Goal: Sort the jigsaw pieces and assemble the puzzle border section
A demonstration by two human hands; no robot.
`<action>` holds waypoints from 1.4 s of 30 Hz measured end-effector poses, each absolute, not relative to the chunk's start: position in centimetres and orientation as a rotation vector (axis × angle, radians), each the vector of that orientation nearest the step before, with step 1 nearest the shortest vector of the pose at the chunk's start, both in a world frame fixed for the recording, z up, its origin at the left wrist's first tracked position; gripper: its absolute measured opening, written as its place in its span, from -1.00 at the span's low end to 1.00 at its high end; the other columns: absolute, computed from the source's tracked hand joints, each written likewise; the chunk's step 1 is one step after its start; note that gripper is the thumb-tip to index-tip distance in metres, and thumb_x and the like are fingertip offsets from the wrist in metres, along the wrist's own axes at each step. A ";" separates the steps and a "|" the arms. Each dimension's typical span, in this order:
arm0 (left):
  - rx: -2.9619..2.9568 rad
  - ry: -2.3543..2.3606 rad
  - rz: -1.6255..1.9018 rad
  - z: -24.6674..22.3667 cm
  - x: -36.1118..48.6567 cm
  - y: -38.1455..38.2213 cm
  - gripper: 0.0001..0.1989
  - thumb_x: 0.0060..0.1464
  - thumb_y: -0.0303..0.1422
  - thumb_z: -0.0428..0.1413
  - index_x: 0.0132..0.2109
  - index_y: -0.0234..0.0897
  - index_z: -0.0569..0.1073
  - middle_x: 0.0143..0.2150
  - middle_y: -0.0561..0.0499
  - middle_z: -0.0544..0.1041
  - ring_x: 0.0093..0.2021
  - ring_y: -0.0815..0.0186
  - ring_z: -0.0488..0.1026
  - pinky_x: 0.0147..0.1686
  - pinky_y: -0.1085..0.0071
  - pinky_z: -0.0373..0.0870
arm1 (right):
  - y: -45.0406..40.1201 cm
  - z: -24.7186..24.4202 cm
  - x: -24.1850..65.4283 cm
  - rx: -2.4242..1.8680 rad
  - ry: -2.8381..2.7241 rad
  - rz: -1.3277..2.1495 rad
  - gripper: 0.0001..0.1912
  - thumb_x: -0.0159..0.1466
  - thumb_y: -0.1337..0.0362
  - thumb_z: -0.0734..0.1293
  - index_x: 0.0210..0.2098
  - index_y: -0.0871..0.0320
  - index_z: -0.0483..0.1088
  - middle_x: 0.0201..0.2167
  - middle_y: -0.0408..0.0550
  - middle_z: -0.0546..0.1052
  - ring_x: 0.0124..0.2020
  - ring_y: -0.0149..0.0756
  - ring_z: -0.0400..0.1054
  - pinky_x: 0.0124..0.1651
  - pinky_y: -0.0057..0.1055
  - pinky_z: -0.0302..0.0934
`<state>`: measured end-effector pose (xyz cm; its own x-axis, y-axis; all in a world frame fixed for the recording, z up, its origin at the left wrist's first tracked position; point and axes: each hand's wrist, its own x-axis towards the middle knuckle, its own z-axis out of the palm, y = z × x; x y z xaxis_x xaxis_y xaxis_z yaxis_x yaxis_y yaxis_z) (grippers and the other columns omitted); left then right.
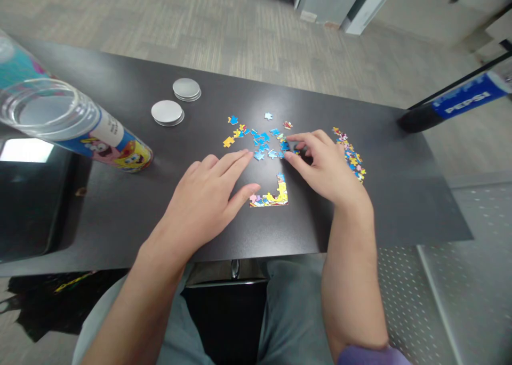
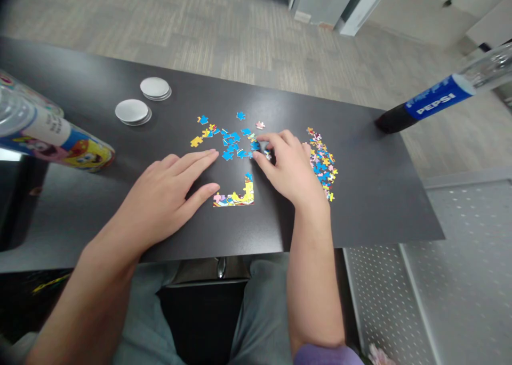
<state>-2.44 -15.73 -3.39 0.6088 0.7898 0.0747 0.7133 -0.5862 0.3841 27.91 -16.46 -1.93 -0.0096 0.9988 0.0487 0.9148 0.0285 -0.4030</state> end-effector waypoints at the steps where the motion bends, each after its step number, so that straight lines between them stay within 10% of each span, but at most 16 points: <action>1: 2.521 1.213 0.348 -3.4 -2.5 -15.7 -0.34 0.81 -0.08 0.07 0.79 -0.24 0.53 0.80 -0.21 0.58 0.39 -0.39 0.72 0.31 -0.39 0.67 | -16.5 -1.9 27.8 -1.959 -2.001 0.348 -0.56 0.69 -0.06 0.42 0.45 -0.26 0.77 0.30 0.18 0.73 0.39 0.50 0.64 0.56 0.61 0.42; 9: 2.534 1.196 0.331 -3.4 -2.6 -15.5 -0.40 0.79 -0.06 0.13 0.72 -0.16 0.61 0.81 -0.22 0.56 0.40 -0.40 0.74 0.32 -0.43 0.71 | -16.2 -3.4 27.5 -1.929 -2.042 0.337 -0.21 0.75 -0.21 0.31 0.87 -0.24 0.39 0.91 0.00 0.38 0.75 0.56 0.33 0.75 0.69 0.23; 42: 2.306 1.178 0.441 -3.4 -3.5 -14.1 -0.45 0.71 0.05 0.08 0.55 -0.09 0.61 0.73 -0.31 0.58 0.66 -0.43 0.62 0.66 -0.46 0.62 | -16.4 -2.6 26.5 -2.006 -2.031 0.403 -0.16 0.81 -0.33 0.18 0.84 -0.06 0.42 0.85 0.07 0.48 0.74 0.46 0.28 0.76 0.47 0.16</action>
<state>-3.53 -14.12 -3.40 0.5713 0.8189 0.0544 0.6535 -0.4940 0.5734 26.48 -16.37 -2.63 -0.0144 0.9998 -0.0110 0.9284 0.0093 -0.3715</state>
